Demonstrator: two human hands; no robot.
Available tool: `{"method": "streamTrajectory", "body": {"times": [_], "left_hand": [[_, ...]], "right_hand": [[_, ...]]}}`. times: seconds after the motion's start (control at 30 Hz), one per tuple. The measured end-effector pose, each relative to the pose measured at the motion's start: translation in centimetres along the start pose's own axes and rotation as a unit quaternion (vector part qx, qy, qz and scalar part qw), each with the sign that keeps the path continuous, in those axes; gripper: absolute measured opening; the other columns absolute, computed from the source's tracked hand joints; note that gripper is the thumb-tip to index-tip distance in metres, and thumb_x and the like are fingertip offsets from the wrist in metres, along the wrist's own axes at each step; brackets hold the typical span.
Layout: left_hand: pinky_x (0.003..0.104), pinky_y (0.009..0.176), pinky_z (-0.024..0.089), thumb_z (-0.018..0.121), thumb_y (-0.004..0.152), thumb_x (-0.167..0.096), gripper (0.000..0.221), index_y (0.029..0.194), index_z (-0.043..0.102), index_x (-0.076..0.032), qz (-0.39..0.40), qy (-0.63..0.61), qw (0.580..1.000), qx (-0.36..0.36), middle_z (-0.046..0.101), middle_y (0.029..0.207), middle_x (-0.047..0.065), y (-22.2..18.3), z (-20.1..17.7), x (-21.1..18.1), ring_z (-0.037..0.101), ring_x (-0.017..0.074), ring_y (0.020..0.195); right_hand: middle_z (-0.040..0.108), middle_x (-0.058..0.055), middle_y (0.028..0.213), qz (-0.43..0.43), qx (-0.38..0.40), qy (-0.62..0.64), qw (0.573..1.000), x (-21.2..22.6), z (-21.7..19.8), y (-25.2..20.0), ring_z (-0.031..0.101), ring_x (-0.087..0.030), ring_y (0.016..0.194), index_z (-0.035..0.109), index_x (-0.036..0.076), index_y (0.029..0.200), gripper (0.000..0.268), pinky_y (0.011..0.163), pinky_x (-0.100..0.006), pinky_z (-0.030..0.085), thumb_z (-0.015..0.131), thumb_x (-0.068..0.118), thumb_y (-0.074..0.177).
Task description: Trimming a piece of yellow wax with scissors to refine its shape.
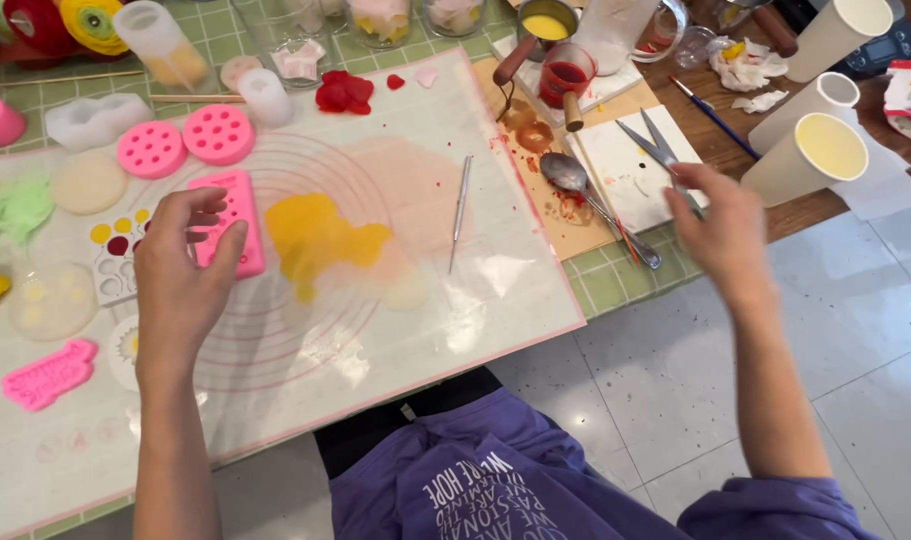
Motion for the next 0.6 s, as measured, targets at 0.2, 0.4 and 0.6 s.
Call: {"method": "streamTrajectory", "body": {"times": [0.2, 0.4, 0.6], "left_hand": [[0.035, 0.092, 0.055, 0.07, 0.097, -0.003, 0.033, 0.128, 0.062, -0.002, 0.005, -0.035, 0.999, 0.005, 0.071, 0.115, 0.013, 0.6, 0.2, 2.8, 0.069, 0.0213, 0.105], [0.036, 0.086, 0.055, 0.065, 0.09, 0.003, 0.032, 0.121, 0.061, -0.004, -0.01, -0.038, 0.998, 0.054, 0.071, 0.101, 0.012, 2.0, 3.6, 5.0, 0.07, 0.0246, 0.097], [0.044, 0.085, 0.053, 0.056, 0.078, 0.012, 0.035, 0.11, 0.059, -0.001, -0.017, 0.029, 0.994, 0.102, 0.069, 0.102, 0.019, 4.3, 8.0, 7.6, 0.067, 0.0346, 0.1]], "right_hand": [[0.07, -0.023, 0.121, 0.082, 0.101, -0.14, 0.982, -9.4, -0.6, -0.7, 0.067, -0.04, 0.108, 0.061, 0.004, 0.145, 0.072, 0.091, -0.049, 0.052, 0.08, 0.043, 0.087], [0.071, -0.024, 0.121, 0.06, 0.095, -0.094, 0.989, -21.1, 3.6, 0.0, 0.069, -0.037, 0.107, 0.059, 0.001, 0.147, 0.08, 0.09, -0.048, 0.055, 0.087, 0.04, 0.083], [0.068, -0.028, 0.113, 0.052, 0.105, 0.025, 0.993, -32.9, 8.1, 1.2, 0.07, -0.032, 0.096, 0.047, -0.008, 0.146, 0.082, 0.082, -0.044, 0.058, 0.089, 0.022, 0.082]]}}
Point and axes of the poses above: each hand's wrist, its own y-axis towards the middle knuckle, its own z-axis out of the palm, x = y × z, the point moved 5 cm from there along y, towards the middle knuckle
